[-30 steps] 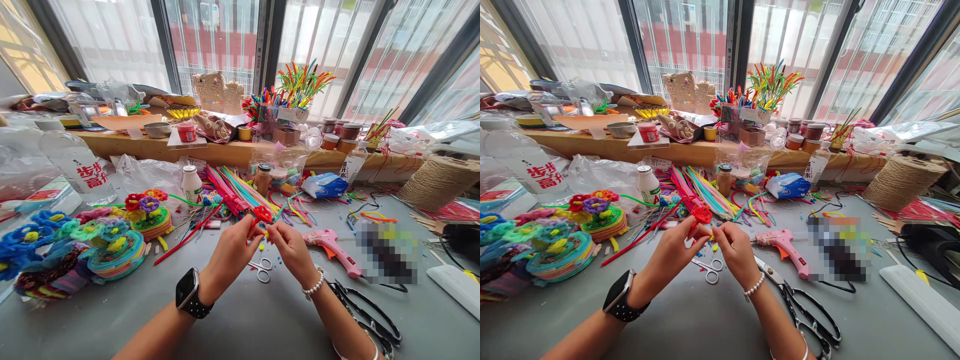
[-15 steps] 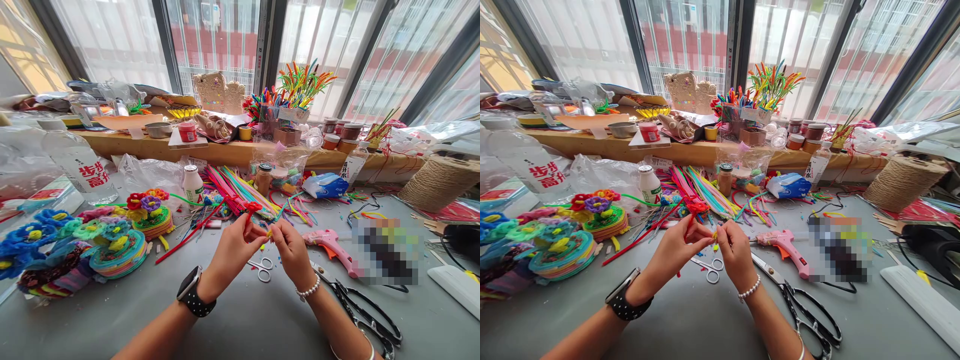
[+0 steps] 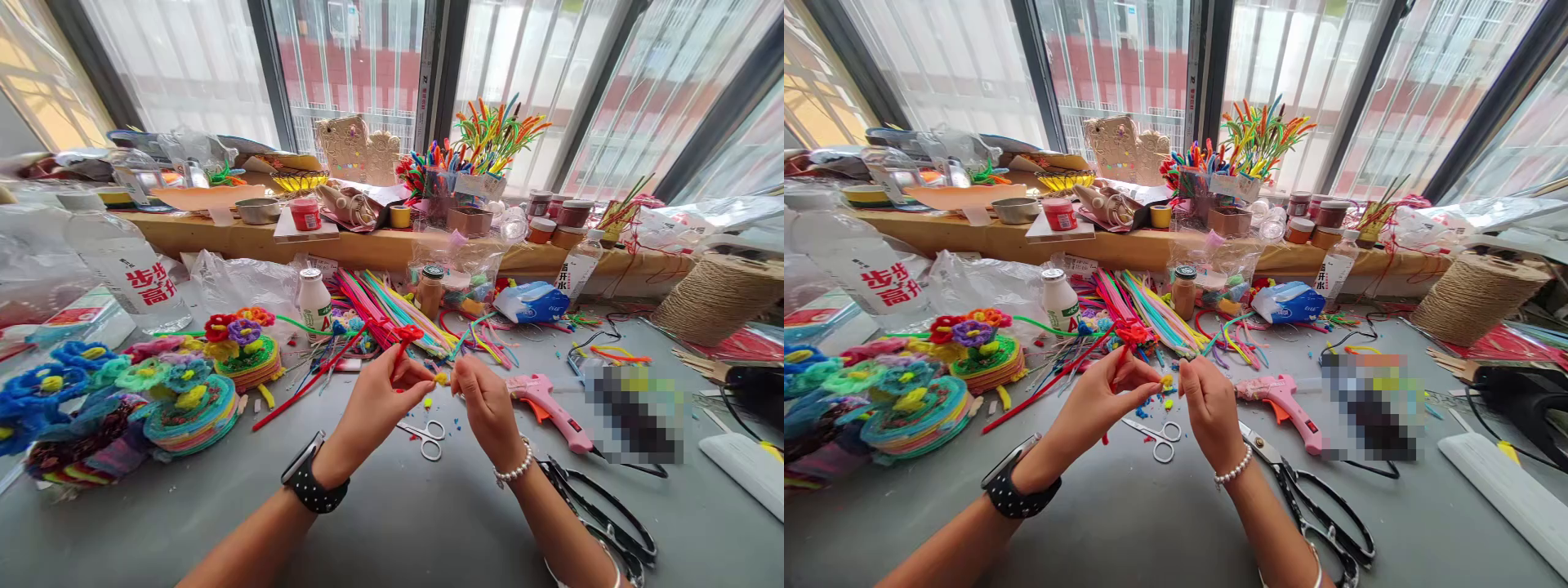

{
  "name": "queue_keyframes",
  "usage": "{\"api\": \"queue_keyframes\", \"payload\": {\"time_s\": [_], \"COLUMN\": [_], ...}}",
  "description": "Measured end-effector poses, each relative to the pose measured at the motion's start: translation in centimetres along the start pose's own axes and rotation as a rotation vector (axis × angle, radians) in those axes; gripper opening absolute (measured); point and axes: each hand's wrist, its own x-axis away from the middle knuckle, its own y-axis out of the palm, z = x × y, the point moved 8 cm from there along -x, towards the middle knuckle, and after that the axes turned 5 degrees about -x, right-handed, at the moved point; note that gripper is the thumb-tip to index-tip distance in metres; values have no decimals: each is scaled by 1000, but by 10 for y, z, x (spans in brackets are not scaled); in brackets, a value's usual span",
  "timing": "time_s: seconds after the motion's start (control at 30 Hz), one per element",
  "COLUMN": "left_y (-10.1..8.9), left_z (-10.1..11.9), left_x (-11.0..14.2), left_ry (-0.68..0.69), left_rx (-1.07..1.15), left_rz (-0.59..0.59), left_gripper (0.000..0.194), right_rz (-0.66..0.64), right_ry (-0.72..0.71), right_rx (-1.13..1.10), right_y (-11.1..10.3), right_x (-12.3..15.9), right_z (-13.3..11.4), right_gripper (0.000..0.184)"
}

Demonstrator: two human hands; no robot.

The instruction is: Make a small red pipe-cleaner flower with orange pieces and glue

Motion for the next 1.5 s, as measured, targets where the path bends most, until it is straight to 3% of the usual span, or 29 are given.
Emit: {"api": "queue_keyframes", "payload": {"time_s": [0.2,0.47,0.53,0.63,0.77,0.97,1.1,1.3,1.5], "left_y": [-1,0,-8,-27,-37,-44,-49,-58,-64], "left_z": [3,-9,-13,-18,-24,-21,-19,-23,-24], "left_x": [0,-2,-4,-8,-13,-14,-14,-16,-16], "left_ry": [0,-90,-97,-96,-129,-139,-153,-172,-181], "left_rx": [-65,-32,-79,-161,-129,-175,-181,-67,-60], "left_rz": [-44,-34,2,100,110,148,170,210,237], "left_gripper": [14,24,25,31,34,32,24,32,35], "right_rz": [-135,-69,-156,-406,-699,-871,-889,-863,-595], "right_ry": [-22,3,41,134,229,303,283,275,314], "right_rx": [51,53,126,340,503,612,659,772,681], "right_y": [12,10,12,23,35,44,45,44,25], "right_x": [1,1,1,8,25,39,43,41,20], "right_z": [-4,-2,0,7,15,20,17,20,24], "right_gripper": [29,29,32,26,16,12,17,19,17]}}
